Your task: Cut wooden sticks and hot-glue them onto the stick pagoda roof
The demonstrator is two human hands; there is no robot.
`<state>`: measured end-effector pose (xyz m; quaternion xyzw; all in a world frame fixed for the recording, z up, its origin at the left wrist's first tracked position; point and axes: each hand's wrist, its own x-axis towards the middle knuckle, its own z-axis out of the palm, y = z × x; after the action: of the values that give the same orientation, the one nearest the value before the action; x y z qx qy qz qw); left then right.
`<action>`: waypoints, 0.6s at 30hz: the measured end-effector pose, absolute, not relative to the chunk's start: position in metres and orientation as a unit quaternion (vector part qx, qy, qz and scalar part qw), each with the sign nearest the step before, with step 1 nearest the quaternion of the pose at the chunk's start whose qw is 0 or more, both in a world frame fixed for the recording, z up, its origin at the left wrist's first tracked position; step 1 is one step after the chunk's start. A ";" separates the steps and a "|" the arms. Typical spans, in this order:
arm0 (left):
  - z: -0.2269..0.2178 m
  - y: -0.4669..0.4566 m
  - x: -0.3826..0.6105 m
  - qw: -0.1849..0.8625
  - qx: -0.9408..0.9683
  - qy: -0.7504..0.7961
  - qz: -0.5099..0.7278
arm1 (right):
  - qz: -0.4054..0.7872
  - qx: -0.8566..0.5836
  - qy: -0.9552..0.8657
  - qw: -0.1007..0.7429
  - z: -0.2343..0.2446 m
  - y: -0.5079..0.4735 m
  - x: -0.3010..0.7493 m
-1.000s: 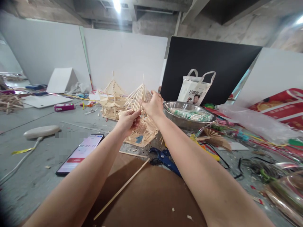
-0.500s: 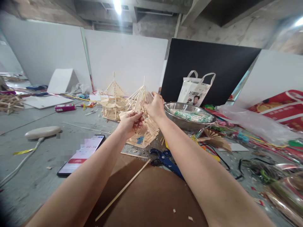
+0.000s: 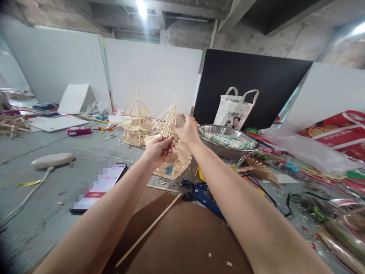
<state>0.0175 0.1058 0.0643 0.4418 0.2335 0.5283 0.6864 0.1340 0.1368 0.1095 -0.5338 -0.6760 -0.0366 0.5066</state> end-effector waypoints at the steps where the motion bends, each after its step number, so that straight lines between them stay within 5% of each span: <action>1: 0.064 0.106 0.018 0.685 0.442 0.233 0.530 | -0.036 -0.536 -0.676 0.505 0.110 0.137 0.134; 18: 0.063 0.109 0.014 0.716 0.426 0.205 0.514 | -0.026 -0.539 -0.674 0.505 0.110 0.137 0.133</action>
<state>0.0137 0.1089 0.0626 0.4256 0.2054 0.5141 0.7158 0.1327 0.1365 0.1105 -0.5386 -0.6743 -0.0260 0.5046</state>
